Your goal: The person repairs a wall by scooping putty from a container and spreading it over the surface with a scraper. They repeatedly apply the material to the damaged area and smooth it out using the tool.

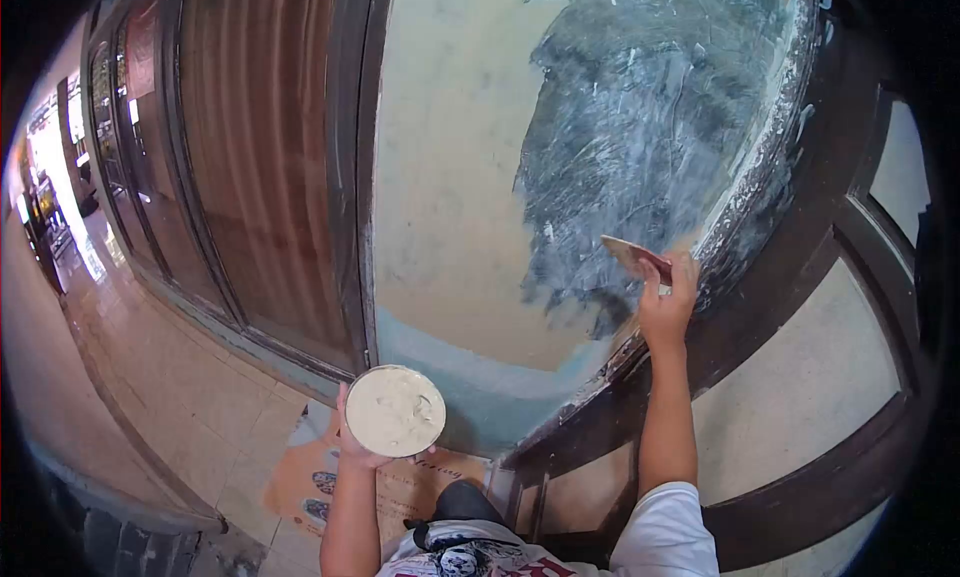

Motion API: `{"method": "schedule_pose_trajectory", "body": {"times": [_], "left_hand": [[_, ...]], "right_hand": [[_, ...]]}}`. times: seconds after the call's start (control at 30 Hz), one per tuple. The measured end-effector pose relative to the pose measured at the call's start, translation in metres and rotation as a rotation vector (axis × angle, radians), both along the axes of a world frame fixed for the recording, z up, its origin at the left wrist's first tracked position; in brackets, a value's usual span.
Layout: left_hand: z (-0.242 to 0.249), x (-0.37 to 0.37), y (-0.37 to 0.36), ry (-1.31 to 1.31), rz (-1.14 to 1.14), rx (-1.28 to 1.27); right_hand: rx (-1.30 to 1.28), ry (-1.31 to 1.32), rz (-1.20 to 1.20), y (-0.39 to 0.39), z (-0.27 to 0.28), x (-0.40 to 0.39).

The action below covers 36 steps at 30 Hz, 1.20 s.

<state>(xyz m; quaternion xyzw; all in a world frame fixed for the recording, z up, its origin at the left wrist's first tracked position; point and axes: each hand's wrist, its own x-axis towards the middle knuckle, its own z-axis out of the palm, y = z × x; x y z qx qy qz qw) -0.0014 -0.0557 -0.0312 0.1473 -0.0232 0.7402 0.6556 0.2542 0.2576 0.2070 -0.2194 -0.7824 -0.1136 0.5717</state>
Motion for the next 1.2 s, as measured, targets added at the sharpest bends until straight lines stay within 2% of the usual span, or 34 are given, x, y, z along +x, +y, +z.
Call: {"method": "schedule_pose_trajectory", "body": {"times": [0.03, 0.1, 0.17, 0.23, 0.27, 0.3, 0.37, 0.43, 0.5, 0.57, 0.6, 0.67, 0.77, 0.83, 0.87, 0.93, 0.97, 1.03, 1.2], "left_hand": [[0.009, 0.004, 0.004, -0.002, -0.005, 0.003], [0.032, 0.013, 0.012, -0.032, -0.06, 0.094], [0.05, 0.024, 0.023, -0.027, -0.06, 0.092], [0.058, 0.029, 0.036, -0.015, -0.037, -0.046], [0.059, 0.028, 0.044, 0.064, -0.138, 0.056], [0.077, 0.039, 0.049, -0.253, -0.113, -0.172], [0.066, 0.039, 0.061, 0.091, -0.188, 0.04], [0.068, 0.044, 0.063, 0.122, -0.217, 0.085], [0.071, 0.047, 0.062, 0.098, -0.222, 0.058], [0.067, 0.046, 0.06, 0.095, -0.244, 0.143], [0.07, 0.045, 0.057, 0.087, -0.225, 0.131], [0.077, 0.044, 0.05, 0.078, -0.201, 0.119], [0.092, 0.04, 0.045, 0.085, -0.167, 0.122], [0.099, 0.037, 0.045, 0.1, -0.124, 0.109], [0.104, 0.036, 0.044, 0.158, -0.096, 0.122], [0.111, 0.034, 0.044, 0.179, -0.077, 0.122], [0.115, 0.032, 0.043, 0.2, -0.054, 0.13], [0.123, 0.031, 0.04, 0.171, -0.044, 0.125], [0.127, 0.025, 0.036, 0.122, -0.042, 0.169]], "right_hand": [[0.003, -0.002, -0.005, -0.013, -0.002, -0.005], [-0.689, 0.093, 0.385, -0.042, -0.016, -0.012], [-0.846, -0.116, 0.531, -0.033, -0.046, -0.021], [-1.192, -0.266, 0.75, -0.023, -0.075, -0.036], [-1.32, -0.332, 0.801, -0.023, -0.081, -0.042], [-1.445, -0.4, 0.855, -0.024, -0.084, -0.048], [-1.368, -0.434, 0.762, -0.013, -0.108, -0.056], [-1.372, -0.68, 0.671, -0.017, -0.1, -0.059], [-1.444, -0.657, 0.733, -0.013, -0.096, -0.053], [-1.182, -0.659, 0.339, -0.014, -0.078, -0.046], [-1.045, -0.597, 0.325, -0.007, -0.08, -0.046], [-0.987, -0.55, 0.377, 0.004, -0.078, -0.038], [-0.859, -0.402, 0.514, -0.033, -0.043, -0.044], [-0.282, -0.671, 0.536, -0.054, -0.015, -0.05], [-0.285, -0.669, 0.537, -0.064, -0.004, -0.054], [0.31, -0.76, 0.519, -0.082, 0.013, -0.059], [0.311, -0.758, 0.519, -0.088, 0.019, -0.06], [0.547, -0.803, 0.504, -0.099, 0.028, -0.063], [0.612, -0.866, 0.495, -0.115, 0.038, -0.064]]}}
